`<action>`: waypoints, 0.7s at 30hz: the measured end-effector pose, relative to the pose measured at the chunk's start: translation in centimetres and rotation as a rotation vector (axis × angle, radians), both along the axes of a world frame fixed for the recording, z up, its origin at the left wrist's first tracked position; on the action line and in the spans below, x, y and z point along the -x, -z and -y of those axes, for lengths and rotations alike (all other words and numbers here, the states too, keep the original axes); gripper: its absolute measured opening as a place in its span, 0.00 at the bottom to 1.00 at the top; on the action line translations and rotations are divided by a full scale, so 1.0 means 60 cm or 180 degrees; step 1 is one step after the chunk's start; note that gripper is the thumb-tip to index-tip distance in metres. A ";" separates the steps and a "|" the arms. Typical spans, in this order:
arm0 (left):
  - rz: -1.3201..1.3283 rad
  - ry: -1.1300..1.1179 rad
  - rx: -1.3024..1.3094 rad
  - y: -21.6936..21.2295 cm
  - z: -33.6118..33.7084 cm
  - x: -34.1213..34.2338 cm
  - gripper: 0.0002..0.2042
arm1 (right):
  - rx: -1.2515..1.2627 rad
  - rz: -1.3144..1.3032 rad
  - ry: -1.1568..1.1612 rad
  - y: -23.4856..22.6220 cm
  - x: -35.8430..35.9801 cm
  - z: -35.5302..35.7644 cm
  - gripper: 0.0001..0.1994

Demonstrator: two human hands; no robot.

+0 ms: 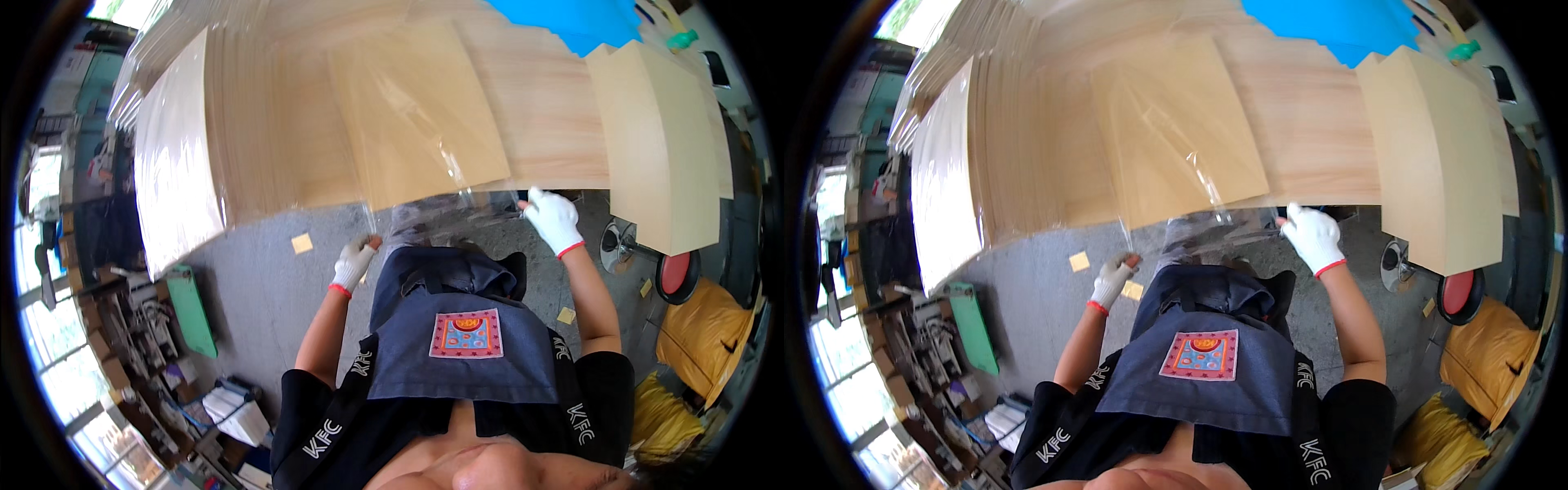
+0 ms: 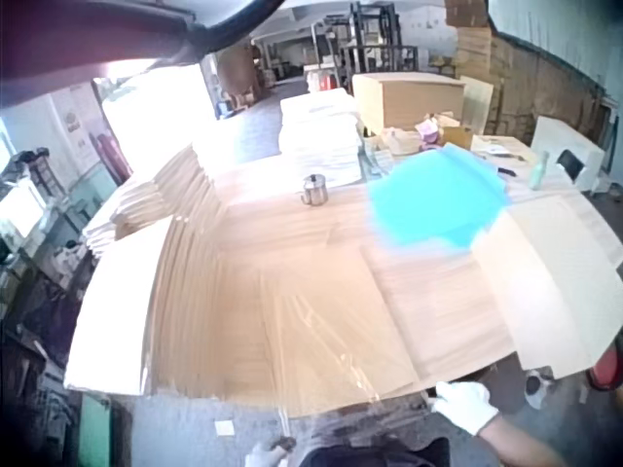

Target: The person wraps rectangular cardboard sheets in clear plastic film. They repeatedly pick up a sheet, place it on a plastic-lined table, fold the film over the sheet, and stack the wrapped item. The process is repeated for multiple sheets throughout the clip.

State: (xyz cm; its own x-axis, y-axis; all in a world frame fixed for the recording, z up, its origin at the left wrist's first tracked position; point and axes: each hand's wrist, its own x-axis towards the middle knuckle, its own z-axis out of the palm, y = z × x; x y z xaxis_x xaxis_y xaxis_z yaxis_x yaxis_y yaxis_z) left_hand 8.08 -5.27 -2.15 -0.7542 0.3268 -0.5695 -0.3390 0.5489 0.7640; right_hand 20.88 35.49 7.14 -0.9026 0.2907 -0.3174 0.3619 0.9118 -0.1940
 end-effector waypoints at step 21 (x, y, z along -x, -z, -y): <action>0.0671 -0.0192 -0.0870 -0.050 0.021 0.014 0.14 | 0.1174 -0.1234 -0.1016 0.024 0.145 0.356 0.09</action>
